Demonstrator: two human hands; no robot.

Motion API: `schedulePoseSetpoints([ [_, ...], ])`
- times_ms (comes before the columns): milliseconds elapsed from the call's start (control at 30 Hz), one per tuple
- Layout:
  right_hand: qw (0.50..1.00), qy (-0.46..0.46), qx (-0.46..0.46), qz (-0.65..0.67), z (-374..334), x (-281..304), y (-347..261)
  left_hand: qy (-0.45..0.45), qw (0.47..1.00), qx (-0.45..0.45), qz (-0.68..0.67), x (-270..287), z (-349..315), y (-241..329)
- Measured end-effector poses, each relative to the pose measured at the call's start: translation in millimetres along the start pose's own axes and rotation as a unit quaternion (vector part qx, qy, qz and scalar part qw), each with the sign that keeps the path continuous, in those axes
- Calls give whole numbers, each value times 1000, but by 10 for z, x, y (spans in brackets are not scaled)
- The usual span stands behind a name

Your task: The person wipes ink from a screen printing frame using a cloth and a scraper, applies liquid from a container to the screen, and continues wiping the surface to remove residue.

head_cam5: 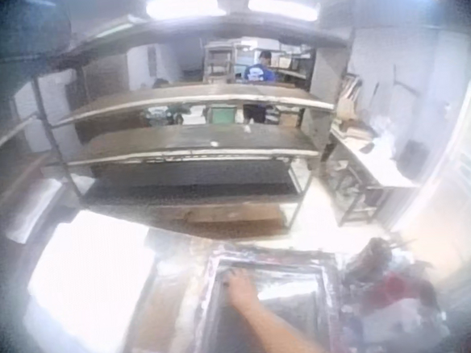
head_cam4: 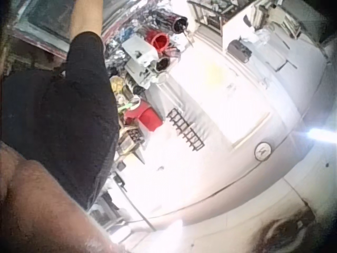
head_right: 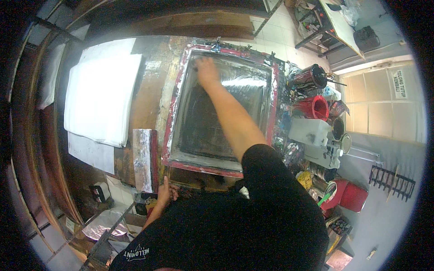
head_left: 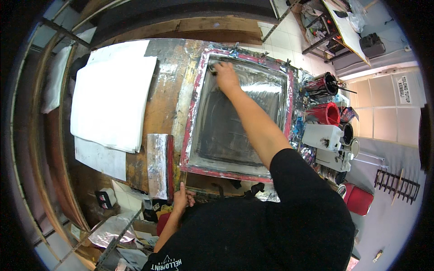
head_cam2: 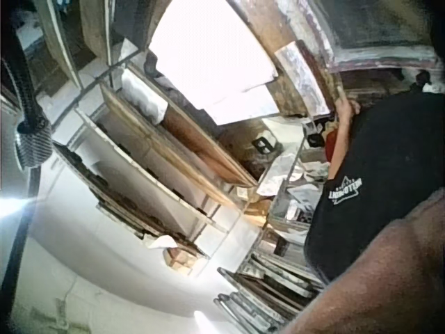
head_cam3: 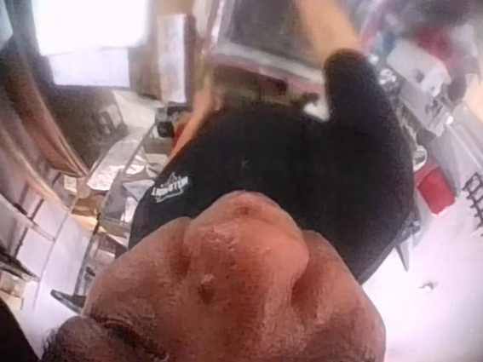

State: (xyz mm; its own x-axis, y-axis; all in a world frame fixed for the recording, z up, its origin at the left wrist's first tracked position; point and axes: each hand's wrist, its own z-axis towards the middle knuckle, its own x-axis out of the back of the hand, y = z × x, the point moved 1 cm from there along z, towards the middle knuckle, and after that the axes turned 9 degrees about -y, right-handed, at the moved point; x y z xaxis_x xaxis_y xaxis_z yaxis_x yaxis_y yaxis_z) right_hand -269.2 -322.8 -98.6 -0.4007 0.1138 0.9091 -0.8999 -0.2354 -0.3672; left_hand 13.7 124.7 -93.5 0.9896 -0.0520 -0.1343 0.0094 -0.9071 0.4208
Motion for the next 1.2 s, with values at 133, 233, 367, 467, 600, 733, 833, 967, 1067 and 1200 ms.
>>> schedulePoseSetpoints([
  [133,992,0,-129,-12,-539,628,913,-1,1000,3,-11,8,26,-27],
  [233,961,19,-252,-116,-893,861,1376,0,1000,12,-12,-12,33,-53],
  [367,960,154,-202,-119,-544,366,977,0,1000,24,-7,-26,4,33],
  [467,995,-33,-90,-17,-16,-173,3,7,1000,21,0,-37,-35,67],
  [600,996,-71,15,55,125,-69,-139,11,999,33,-6,-20,-78,28],
  [733,999,2,-41,9,50,195,291,18,999,25,6,-17,8,65],
  [833,993,-42,104,35,-395,-33,211,2,999,28,25,-13,22,75],
  [967,917,-175,306,187,-1936,130,-705,-6,1000,24,-10,-13,62,-2],
  [1067,878,-296,328,182,-2256,627,-1068,8,999,42,-15,-22,-18,28],
  [1200,953,-111,245,139,-1197,161,-343,4,1000,22,-10,-19,-21,22],
])
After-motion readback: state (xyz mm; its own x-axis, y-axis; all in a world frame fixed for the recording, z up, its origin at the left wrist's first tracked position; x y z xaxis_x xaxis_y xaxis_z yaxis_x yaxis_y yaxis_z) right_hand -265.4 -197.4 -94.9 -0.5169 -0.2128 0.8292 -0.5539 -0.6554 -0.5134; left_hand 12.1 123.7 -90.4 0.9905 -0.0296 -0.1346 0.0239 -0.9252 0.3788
